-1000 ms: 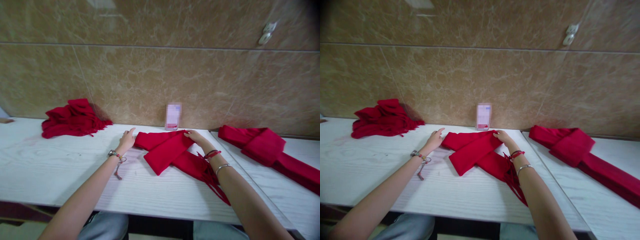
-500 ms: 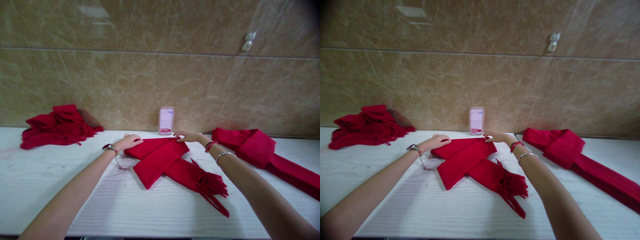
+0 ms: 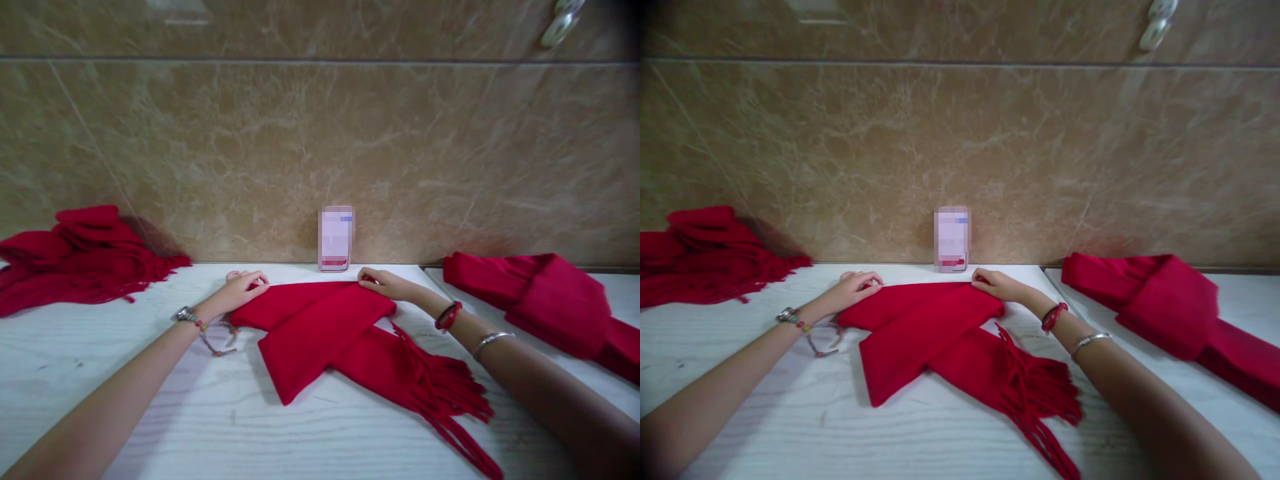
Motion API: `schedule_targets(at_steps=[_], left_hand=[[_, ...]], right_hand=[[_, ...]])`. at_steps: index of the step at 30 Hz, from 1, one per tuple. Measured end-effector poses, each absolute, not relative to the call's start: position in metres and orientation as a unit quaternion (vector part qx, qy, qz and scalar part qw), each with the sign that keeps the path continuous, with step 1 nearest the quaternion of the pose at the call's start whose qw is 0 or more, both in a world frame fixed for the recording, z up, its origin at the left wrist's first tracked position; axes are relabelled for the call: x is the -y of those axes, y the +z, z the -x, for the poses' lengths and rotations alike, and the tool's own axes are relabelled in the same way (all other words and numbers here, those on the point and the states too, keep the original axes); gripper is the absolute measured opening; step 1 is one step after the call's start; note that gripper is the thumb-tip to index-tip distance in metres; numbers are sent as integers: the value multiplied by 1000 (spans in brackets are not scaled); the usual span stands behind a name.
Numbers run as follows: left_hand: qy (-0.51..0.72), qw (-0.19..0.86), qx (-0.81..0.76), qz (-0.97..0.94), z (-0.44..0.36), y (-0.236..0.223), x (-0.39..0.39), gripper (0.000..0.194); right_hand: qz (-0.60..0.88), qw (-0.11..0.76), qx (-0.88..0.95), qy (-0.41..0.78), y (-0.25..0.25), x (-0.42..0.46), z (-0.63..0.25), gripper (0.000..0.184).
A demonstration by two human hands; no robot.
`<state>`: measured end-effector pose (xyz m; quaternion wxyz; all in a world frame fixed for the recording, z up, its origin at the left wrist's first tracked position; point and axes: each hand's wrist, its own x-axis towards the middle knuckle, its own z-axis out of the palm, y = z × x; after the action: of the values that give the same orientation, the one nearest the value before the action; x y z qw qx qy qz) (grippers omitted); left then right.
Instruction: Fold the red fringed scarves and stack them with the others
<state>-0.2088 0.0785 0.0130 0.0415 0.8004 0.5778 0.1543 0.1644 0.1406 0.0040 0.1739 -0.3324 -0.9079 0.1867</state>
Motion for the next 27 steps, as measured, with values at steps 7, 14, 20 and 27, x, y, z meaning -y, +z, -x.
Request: schedule_targets(at_steps=[7,14,20,27], left_hand=[[136,13,-638,-758,187,28,-69,38],[100,-17,-658,-746,184,19,-65,37],[192,-57,-552,-809,158,43,-21,38],[43,-1,-464,-885,100,43,44,64]], right_hand=[[319,158,929,102,16,-133,-160,26],[322,155,933,47,4,-141,-161,23],[335,275,900,46,32,-102,-169,28],[343,132,930,12,36,17,-149,33]])
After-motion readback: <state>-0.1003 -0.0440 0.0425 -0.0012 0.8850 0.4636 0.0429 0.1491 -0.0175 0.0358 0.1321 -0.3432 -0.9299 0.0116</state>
